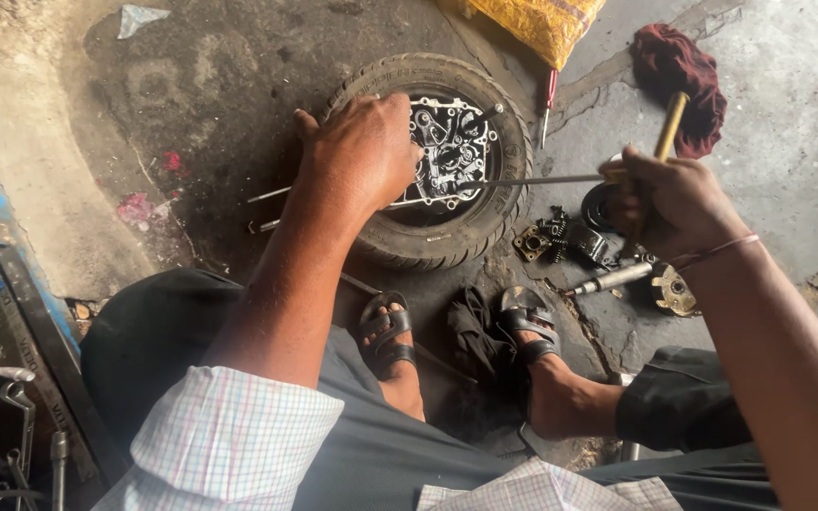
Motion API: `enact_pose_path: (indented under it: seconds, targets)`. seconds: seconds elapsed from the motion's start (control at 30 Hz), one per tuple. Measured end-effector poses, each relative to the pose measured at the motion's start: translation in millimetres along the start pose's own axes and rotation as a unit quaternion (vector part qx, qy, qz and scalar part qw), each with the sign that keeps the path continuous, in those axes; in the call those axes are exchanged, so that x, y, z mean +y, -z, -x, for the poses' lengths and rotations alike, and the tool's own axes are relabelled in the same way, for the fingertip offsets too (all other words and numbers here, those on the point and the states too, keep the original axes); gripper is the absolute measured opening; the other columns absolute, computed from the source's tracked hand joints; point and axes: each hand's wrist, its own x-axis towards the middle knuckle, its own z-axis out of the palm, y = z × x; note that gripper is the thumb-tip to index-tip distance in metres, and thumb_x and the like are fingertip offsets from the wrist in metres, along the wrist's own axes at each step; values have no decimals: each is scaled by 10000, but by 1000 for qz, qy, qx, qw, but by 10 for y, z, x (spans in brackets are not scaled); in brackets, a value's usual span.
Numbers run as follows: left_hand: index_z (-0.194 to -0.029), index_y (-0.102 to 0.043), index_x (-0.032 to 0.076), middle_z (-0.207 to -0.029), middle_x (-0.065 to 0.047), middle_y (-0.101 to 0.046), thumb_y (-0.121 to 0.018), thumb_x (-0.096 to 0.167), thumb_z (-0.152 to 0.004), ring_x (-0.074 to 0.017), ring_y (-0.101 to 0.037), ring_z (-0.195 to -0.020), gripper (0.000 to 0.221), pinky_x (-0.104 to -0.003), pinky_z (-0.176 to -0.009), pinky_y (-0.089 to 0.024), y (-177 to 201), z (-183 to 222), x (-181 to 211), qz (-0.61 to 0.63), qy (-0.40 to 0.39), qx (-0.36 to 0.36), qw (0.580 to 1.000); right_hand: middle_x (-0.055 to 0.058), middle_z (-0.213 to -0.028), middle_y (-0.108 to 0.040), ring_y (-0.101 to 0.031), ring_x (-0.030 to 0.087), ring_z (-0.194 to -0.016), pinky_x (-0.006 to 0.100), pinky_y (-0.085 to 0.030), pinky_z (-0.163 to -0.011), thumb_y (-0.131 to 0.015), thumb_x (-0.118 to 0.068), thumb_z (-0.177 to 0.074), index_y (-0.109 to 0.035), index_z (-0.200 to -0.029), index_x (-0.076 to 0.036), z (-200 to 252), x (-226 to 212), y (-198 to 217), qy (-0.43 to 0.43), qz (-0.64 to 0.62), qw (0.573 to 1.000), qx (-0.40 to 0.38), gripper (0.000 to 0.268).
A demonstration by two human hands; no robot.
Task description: Assembling and repairing internal components of a motorcycle engine case.
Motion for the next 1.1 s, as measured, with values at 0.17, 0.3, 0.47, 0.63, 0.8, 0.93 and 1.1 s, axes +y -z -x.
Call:
enact_pose_path:
  seconds: [0.17, 0.3, 0.47, 0.63, 0.8, 0.93, 1.1]
  targets:
    - [-1313, -538, 61, -1260, -161, -643, -628, 306, -981, -342, -597, -1257, 422, -809, -1120, -116, -13, -23, 21, 2, 3, -7, 1000, 35, -721, -548, -555, 118, -585, 241, -494, -527, -529, -352, -1017, -669, -987, 57, 219, -186, -484, -68, -130, 989, -11, 433]
    - [-1286, -543, 50, -1244, -177, -638, -645, 332, -967, -372, -590, -1237, 438, -804, -1102, -122, -18, -32, 18, 0, -7, 11, 1000, 44, -724, -593, -583, 149, -565, 315, -543, -536, -630, -221, -1020, -670, -1038, 20, 236, -237, -474, -1, 86, 996, -22, 245]
    - [-1231, -571, 61, -1204, -164, -667, -626, 332, -987, -345, -614, -1228, 369, -804, -1121, -133, -28, -44, 31, -6, -8, -1, 1000, 56, -734, -671, -626, 142, -591, 349, -557, -547, -625, -238, -1000, -726, -1242, -29, 19, -228, -165, 65, 334, 939, -57, 335]
    - [-1228, -570, 54, -1194, -165, -666, -633, 282, -977, -358, -622, -1199, 345, -808, -1106, -132, -96, -134, 1, -6, -10, 4, 1000, 67, -811, -774, -686, 136, -615, 322, -596, -597, -649, -232, -945, -736, -1263, -159, -46, -316, -81, 264, 631, 712, -158, 338]
    - [-1227, -571, 57, -1181, -141, -671, -632, 266, -979, -327, -650, -1171, 330, -811, -1115, -130, -62, -120, 5, 3, -9, -9, 1000, 47, -908, -789, -714, 150, -745, 347, -586, -714, -696, -323, -959, -747, -1196, -192, -51, -334, -92, 284, 753, 583, -110, 275]
    - [-1230, -580, 58, -1153, -159, -678, -641, 297, -982, -355, -635, -1184, 349, -803, -1119, -129, -52, -111, 21, -2, -10, 3, 1000, -102, -1027, -779, -617, 143, -953, 423, -445, -931, -716, -251, -847, -750, -1189, -387, 325, -474, -395, 448, 833, 321, -53, 369]
    - [-1251, -565, 54, -1146, -160, -684, -636, 306, -979, -355, -650, -1169, 378, -807, -1119, -124, -34, -107, 36, 1, -11, -4, 1000, -54, -1279, -739, -587, 167, -1137, 335, -450, -950, -719, -386, -860, -719, -1206, -381, 443, -404, -316, 533, 826, 183, 28, 346]
